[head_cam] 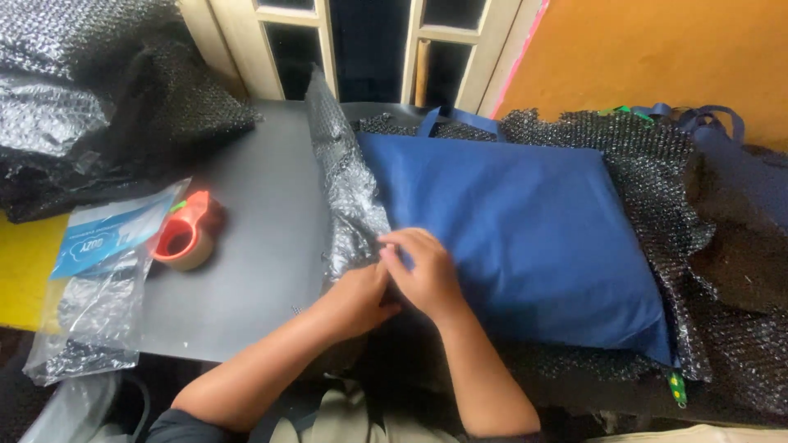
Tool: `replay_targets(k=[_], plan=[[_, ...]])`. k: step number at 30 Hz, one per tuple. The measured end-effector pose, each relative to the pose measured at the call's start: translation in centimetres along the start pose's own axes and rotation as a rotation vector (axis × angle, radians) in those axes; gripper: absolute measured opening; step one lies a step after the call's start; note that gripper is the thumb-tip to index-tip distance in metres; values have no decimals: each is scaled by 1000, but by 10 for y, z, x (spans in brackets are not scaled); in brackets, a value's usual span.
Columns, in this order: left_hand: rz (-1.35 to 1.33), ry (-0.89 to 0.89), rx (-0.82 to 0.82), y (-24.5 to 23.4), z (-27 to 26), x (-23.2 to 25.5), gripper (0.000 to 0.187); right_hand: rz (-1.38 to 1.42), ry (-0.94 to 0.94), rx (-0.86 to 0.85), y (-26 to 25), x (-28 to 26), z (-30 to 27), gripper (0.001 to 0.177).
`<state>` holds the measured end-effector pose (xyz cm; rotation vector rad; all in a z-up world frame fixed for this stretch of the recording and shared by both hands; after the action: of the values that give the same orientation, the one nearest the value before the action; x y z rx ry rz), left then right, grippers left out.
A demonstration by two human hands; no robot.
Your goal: Wrapping a blue pillow in black bubble wrap and securing it with tape using a dispenser.
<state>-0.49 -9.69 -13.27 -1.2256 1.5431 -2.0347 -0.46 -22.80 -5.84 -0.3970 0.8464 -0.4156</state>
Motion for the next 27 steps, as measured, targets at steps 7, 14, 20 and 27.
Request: replay_targets(k=[7, 14, 20, 27], plan=[[-462, 131, -200, -69, -58, 41, 98, -67, 49, -219, 25, 23, 3, 22], [-466, -234, 591, 4, -100, -79, 71, -194, 181, -460, 21, 20, -8, 61], [-853, -365, 187, 51, -107, -82, 81, -670, 56, -492, 27, 12, -49, 141], [-591, -245, 238, 6, -66, -201, 57, -1015, -204, -283, 24, 12, -77, 161]])
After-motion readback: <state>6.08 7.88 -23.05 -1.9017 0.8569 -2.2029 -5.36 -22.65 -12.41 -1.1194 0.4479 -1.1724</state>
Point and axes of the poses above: each hand's wrist, its own z-axis towards the middle knuckle, its own y-axis out of the palm, x = y × z, the point moved 4 cm from there along z, towards the middle knuckle, and after that the axes turned 7 degrees about y, right-handed, at the moved point
